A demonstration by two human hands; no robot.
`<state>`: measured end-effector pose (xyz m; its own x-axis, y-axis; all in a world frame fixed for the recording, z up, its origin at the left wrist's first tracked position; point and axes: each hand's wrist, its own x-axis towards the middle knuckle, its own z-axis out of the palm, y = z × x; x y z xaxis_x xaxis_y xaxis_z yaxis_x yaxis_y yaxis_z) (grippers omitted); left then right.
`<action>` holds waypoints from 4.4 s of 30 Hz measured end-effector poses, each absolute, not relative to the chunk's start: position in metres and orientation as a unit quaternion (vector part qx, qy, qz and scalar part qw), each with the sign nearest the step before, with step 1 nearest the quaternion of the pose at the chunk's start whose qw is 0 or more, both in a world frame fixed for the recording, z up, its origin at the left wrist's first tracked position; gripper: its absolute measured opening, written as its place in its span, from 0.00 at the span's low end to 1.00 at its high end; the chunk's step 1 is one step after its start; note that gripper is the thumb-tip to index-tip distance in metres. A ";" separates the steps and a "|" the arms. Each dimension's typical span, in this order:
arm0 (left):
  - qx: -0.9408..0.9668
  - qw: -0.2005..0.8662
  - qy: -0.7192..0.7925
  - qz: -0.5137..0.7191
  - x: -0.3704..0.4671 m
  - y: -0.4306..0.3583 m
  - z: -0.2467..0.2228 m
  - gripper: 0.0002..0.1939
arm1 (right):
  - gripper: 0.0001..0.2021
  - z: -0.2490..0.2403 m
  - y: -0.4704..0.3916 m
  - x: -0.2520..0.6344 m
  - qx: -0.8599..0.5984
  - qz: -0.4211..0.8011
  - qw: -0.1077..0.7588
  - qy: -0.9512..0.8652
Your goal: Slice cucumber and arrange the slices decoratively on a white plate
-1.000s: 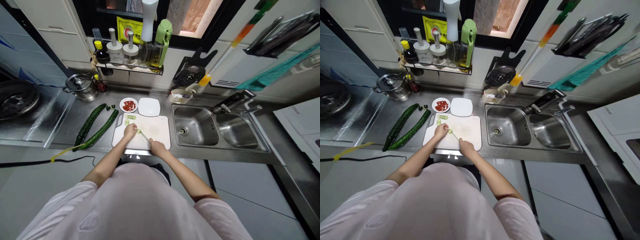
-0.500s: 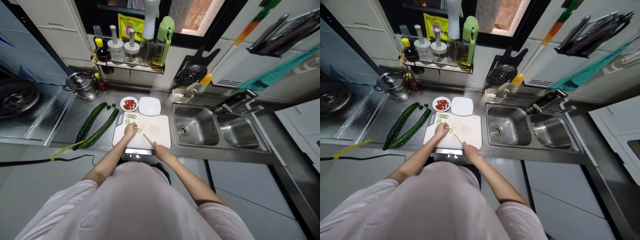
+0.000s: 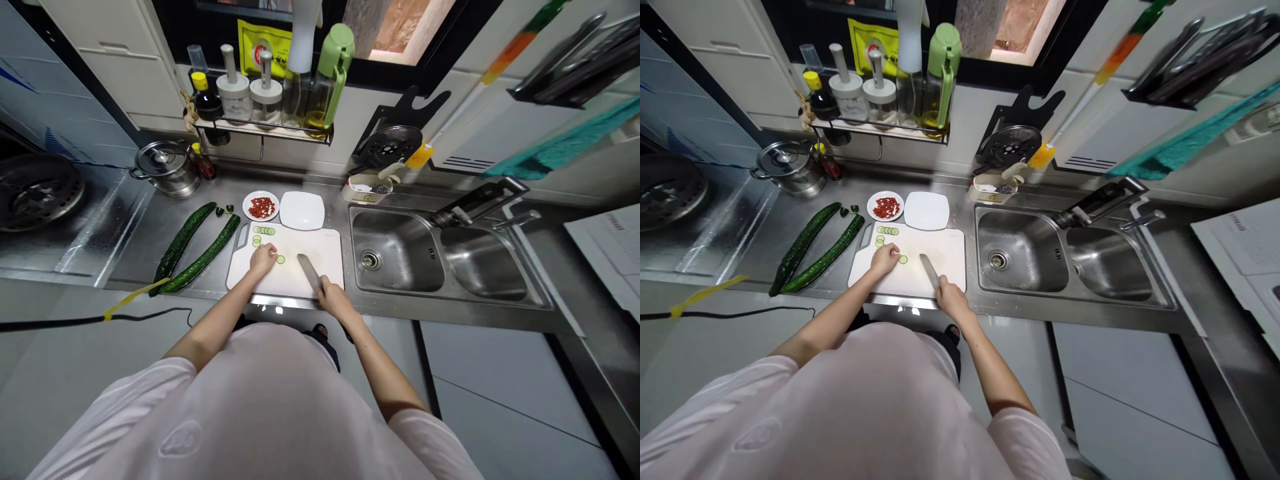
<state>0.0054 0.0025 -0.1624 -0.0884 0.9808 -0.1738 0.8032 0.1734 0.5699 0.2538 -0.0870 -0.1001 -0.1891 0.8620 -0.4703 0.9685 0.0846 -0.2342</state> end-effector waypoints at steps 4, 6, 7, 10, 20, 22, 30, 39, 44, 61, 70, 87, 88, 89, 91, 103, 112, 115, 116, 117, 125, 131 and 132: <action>0.629 0.253 0.713 0.180 0.006 -0.002 -0.162 0.07 | 0.15 -0.105 -0.078 0.254 0.680 -0.250 0.073 0.685; 0.640 0.242 0.704 0.189 0.007 -0.007 -0.162 0.08 | 0.16 -0.107 -0.074 0.252 0.698 -0.249 0.063 0.668; 0.648 0.236 0.698 0.192 0.007 -0.010 -0.162 0.09 | 0.17 -0.107 -0.073 0.250 0.706 -0.247 0.060 0.661; 0.676 0.212 0.679 0.192 0.010 -0.020 -0.161 0.13 | 0.18 -0.108 -0.069 0.245 0.720 -0.239 0.058 0.648; 0.677 0.215 0.686 0.158 0.019 -0.025 -0.147 0.10 | 0.16 -0.100 -0.055 0.222 0.710 -0.221 0.103 0.660; 0.663 0.225 0.696 0.157 0.019 -0.022 -0.145 0.08 | 0.16 -0.099 -0.054 0.221 0.710 -0.225 0.109 0.659; 0.600 0.320 0.713 0.174 0.018 -0.012 -0.148 0.03 | 0.17 -0.104 -0.053 0.224 0.709 -0.236 0.100 0.657; 0.552 0.274 0.755 0.225 -0.005 -0.011 -0.150 0.07 | 0.17 -0.105 -0.053 0.223 0.714 -0.239 0.100 0.650; 0.500 0.230 0.805 0.221 -0.026 -0.006 -0.148 0.12 | 0.17 -0.105 -0.052 0.224 0.709 -0.238 0.103 0.655; 0.507 0.186 0.821 0.186 -0.035 -0.001 -0.137 0.12 | 0.16 -0.107 -0.050 0.225 0.708 -0.240 0.103 0.656; 0.535 0.173 0.808 0.176 -0.036 -0.006 -0.132 0.11 | 0.18 -0.107 -0.049 0.222 0.699 -0.236 0.110 0.666; 0.680 0.138 0.712 0.105 -0.007 0.049 -0.127 0.17 | 0.18 -0.112 -0.046 0.222 0.695 -0.247 0.108 0.667; 0.684 0.135 0.711 0.090 -0.006 0.051 -0.127 0.16 | 0.18 -0.111 -0.047 0.221 0.694 -0.247 0.110 0.667; 0.687 0.131 0.710 0.078 -0.005 0.053 -0.128 0.16 | 0.18 -0.110 -0.047 0.221 0.693 -0.246 0.112 0.668; 0.693 0.120 0.708 0.062 -0.004 0.056 -0.129 0.15 | 0.17 -0.108 -0.047 0.219 0.693 -0.241 0.114 0.670; 0.688 0.127 0.706 0.112 -0.003 0.058 -0.130 0.11 | 0.18 -0.111 -0.047 0.220 0.689 -0.230 0.114 0.678; 0.594 0.277 0.722 0.220 0.002 0.037 -0.139 0.09 | 0.18 -0.113 -0.047 0.219 0.686 -0.217 0.110 0.686; 0.582 0.318 0.712 0.233 0.006 0.023 -0.143 0.08 | 0.18 -0.114 -0.047 0.219 0.685 -0.218 0.110 0.687; 0.577 0.326 0.711 0.234 0.007 0.019 -0.144 0.08 | 0.18 -0.114 -0.046 0.219 0.685 -0.220 0.112 0.686; 0.575 0.331 0.711 0.233 0.008 0.015 -0.145 0.08 | 0.18 -0.114 -0.046 0.219 0.685 -0.222 0.114 0.684; 0.585 0.324 0.713 0.212 0.017 -0.007 -0.152 0.07 | 0.18 -0.112 -0.045 0.219 0.686 -0.232 0.115 0.680; 0.610 0.279 0.718 0.186 0.018 -0.009 -0.153 0.09 | 0.19 -0.113 -0.047 0.217 0.685 -0.220 0.119 0.684; 0.616 0.272 0.716 0.185 0.018 -0.009 -0.154 0.09 | 0.19 -0.113 -0.047 0.216 0.685 -0.218 0.119 0.685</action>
